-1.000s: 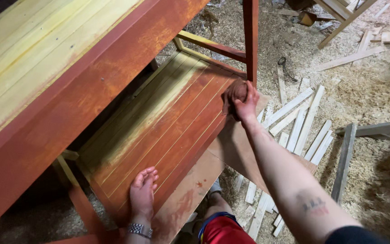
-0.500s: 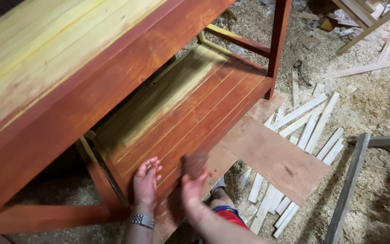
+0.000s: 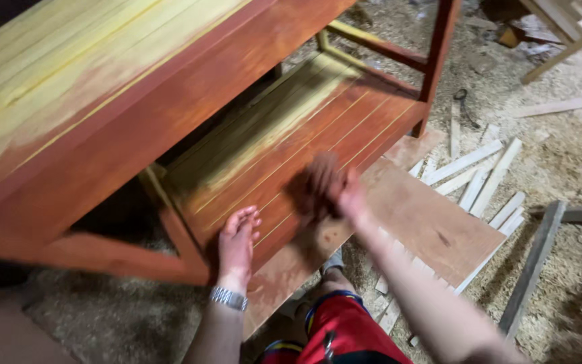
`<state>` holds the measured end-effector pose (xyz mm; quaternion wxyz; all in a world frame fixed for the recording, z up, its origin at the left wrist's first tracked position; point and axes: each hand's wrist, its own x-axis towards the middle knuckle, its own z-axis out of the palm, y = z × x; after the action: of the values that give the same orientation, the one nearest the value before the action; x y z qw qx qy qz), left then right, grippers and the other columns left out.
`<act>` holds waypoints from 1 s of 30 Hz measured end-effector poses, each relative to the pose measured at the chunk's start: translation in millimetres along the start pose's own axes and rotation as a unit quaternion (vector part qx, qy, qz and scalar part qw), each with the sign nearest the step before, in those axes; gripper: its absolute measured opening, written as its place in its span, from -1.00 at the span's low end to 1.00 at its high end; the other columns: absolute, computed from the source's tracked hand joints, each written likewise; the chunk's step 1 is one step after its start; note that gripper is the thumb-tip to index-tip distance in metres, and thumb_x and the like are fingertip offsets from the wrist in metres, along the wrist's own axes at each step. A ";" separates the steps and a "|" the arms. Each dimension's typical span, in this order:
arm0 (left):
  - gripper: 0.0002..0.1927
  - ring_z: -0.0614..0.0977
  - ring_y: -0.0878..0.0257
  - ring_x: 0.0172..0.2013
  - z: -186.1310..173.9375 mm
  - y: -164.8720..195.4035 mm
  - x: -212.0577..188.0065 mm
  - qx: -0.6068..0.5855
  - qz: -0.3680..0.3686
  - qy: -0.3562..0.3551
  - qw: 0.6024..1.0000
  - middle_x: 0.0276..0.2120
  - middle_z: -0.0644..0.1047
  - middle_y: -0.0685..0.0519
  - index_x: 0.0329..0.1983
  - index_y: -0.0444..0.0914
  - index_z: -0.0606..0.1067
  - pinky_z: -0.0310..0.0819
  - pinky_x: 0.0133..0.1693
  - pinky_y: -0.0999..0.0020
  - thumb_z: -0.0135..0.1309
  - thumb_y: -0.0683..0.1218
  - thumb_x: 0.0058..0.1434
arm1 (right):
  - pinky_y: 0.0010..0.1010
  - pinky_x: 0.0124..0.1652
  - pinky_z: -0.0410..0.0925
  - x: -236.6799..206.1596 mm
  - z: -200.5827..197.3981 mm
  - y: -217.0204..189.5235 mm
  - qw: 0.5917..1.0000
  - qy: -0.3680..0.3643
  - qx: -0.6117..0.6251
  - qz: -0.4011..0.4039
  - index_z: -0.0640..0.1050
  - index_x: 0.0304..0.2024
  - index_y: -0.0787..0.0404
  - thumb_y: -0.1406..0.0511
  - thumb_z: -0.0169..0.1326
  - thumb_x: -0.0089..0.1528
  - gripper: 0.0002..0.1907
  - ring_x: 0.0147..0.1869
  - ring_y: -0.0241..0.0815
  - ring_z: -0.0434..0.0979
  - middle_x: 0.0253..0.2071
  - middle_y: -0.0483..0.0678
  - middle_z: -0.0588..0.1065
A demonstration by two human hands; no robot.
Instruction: The person dips a cloth into a bucket of reddish-brown stain and wipes the stain onto the slats and frame of a wooden bench, working across the top and lower shelves and re-wetting the cloth in the bucket between sections.
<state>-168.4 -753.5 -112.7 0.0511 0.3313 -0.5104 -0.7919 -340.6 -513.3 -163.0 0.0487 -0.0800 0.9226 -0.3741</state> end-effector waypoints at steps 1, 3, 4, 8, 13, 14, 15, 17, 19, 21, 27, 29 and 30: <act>-0.71 0.58 0.35 -0.07 0.0 -0.5 -1.0 -0.004 0.010 -0.003 1.000 0.04 0.60 0.13 0.09 -0.18 0.53 0.45 -0.08 0.38 0.03 -0.09 0.32 | -0.05 0.11 0.34 32.4 -14.3 6.2 0.993 0.003 -0.116 -0.033 0.39 0.11 0.30 0.10 0.22 0.09 -0.36 0.18 0.25 0.41 0.13 0.27 0.39; -0.72 0.58 0.35 -0.09 -2.1 -4.8 -4.8 0.000 0.004 -0.009 1.000 0.01 0.60 0.11 0.08 -0.18 0.53 0.43 -0.10 0.39 0.03 -0.07 0.34 | 0.00 0.15 0.27 71.6 -21.9 4.2 0.961 -0.016 -0.266 -0.068 0.40 0.11 0.31 0.04 0.27 0.05 -0.28 0.25 0.35 0.34 0.18 0.33 0.33; -0.73 0.58 0.35 -0.09 -5.1 -7.7 -7.5 0.002 -0.001 -0.013 1.000 0.00 0.60 0.11 0.08 -0.18 0.54 0.43 -0.11 0.39 0.02 -0.06 0.36 | 0.01 0.21 0.20 77.8 -16.1 1.3 0.956 -0.029 -0.279 -0.090 0.34 0.17 0.34 0.03 0.24 0.07 -0.23 0.32 0.35 0.30 0.24 0.34 0.27; -0.73 0.59 0.37 -0.10 -18.2 -20.3 -19.4 0.002 -0.012 -0.009 1.000 -0.02 0.61 0.13 0.08 -0.17 0.54 0.42 -0.10 0.42 0.03 -0.05 0.36 | 0.03 0.29 0.14 70.0 1.2 -17.5 0.952 -0.062 -0.261 -0.149 0.17 0.46 0.22 0.07 0.13 0.18 -0.13 0.38 0.37 0.25 0.40 0.36 0.14; -0.72 0.61 0.37 -0.12 -23.6 -29.3 -40.0 0.013 -0.019 0.019 1.000 -0.06 0.63 0.14 0.07 -0.17 0.55 0.43 -0.11 0.40 0.05 -0.01 0.36 | -0.08 0.11 0.39 44.2 17.4 -44.0 0.961 -0.140 -0.189 -0.147 0.22 0.40 -0.01 0.16 0.19 0.03 -0.12 0.27 0.20 0.39 0.32 0.14 0.29; -0.72 0.62 0.36 -0.11 -26.4 -29.1 -44.5 0.021 -0.017 0.036 0.999 -0.06 0.64 0.14 0.06 -0.17 0.56 0.44 -0.10 0.41 0.06 -0.01 0.35 | -0.11 0.05 0.45 34.2 28.3 -53.7 0.956 -0.149 -0.181 -0.174 0.25 0.39 0.02 0.22 0.18 0.01 -0.13 0.23 0.16 0.44 0.25 0.11 0.37; -0.72 0.63 0.36 -0.11 -30.4 -29.7 -51.3 0.029 -0.015 0.053 0.998 -0.06 0.64 0.13 0.06 -0.18 0.56 0.46 -0.10 0.41 0.06 -0.02 0.33 | -0.26 0.01 0.50 15.4 45.5 -66.0 0.956 -0.156 -0.080 -0.235 0.39 0.09 -0.06 0.24 0.11 0.07 -0.49 0.13 -0.02 0.53 0.08 -0.02 0.47; -0.72 0.64 0.35 -0.12 -32.6 -34.4 -61.1 0.024 0.010 0.076 0.997 -0.07 0.64 0.12 0.06 -0.19 0.55 0.48 -0.10 0.42 0.06 -0.05 0.32 | -0.13 -0.13 0.50 -27.4 76.2 -89.4 0.927 -0.184 -0.089 -0.314 0.61 -0.06 -0.02 0.23 0.18 0.03 -0.61 0.03 0.04 0.60 0.03 0.05 0.59; -0.73 0.63 0.33 -0.14 -40.0 -39.8 -69.1 -0.006 0.063 0.098 0.993 -0.09 0.63 0.10 0.06 -0.23 0.53 0.48 -0.11 0.43 0.05 -0.09 0.32 | 0.00 -0.10 0.46 -77.0 115.9 -124.2 0.879 -0.349 -0.214 -0.246 0.49 0.21 -0.10 0.09 0.07 0.17 -0.48 -0.08 0.07 0.62 -0.06 0.07 0.57; -0.79 0.62 0.32 -0.12 -40.5 -47.8 -70.7 -0.039 0.127 0.109 0.985 -0.10 0.61 0.07 0.01 -0.30 0.52 0.52 -0.10 0.42 0.05 -0.12 0.37 | -0.05 0.13 0.40 -101.6 134.2 -152.9 0.848 -0.376 -0.188 -0.323 0.60 0.04 -0.10 0.04 0.02 0.22 -0.62 0.19 0.07 0.52 0.07 0.01 0.55; -0.80 0.58 0.32 -0.23 -35.8 -60.9 -65.4 0.005 0.087 0.122 0.989 -0.13 0.61 0.03 0.02 -0.30 0.54 0.44 -0.19 0.45 0.05 -0.17 0.38 | -0.14 0.17 0.35 -64.7 101.2 -150.3 0.849 -0.410 -0.194 -0.270 0.54 0.10 -0.08 0.16 0.20 0.08 -0.50 0.28 0.07 0.40 0.22 0.02 0.39; -0.81 0.59 0.34 -0.21 -28.7 -63.1 -60.0 -0.005 0.085 0.107 0.991 -0.12 0.61 0.05 0.00 -0.30 0.53 0.48 -0.17 0.45 0.04 -0.17 0.36 | -0.28 0.26 0.42 -25.9 68.4 -115.8 0.899 -0.276 -0.069 -0.332 0.66 -0.11 -0.16 0.29 0.10 0.09 -0.67 0.30 -0.11 0.54 0.14 -0.20 0.57; -0.81 0.60 0.35 -0.18 -24.0 -64.8 -56.8 -0.027 0.098 0.095 0.990 -0.11 0.60 0.08 -0.01 -0.30 0.52 0.51 -0.13 0.45 0.04 -0.18 0.34 | -0.19 0.13 0.35 -1.4 51.9 -97.7 0.912 -0.320 -0.166 -0.197 0.62 -0.01 -0.15 0.26 0.14 0.08 -0.60 0.21 -0.02 0.46 0.15 -0.05 0.48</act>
<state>-93.8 -717.6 -146.7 0.1856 0.3524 -0.5114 -0.7615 -320.6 -617.5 -131.8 0.2530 -0.3825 0.8720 -0.1715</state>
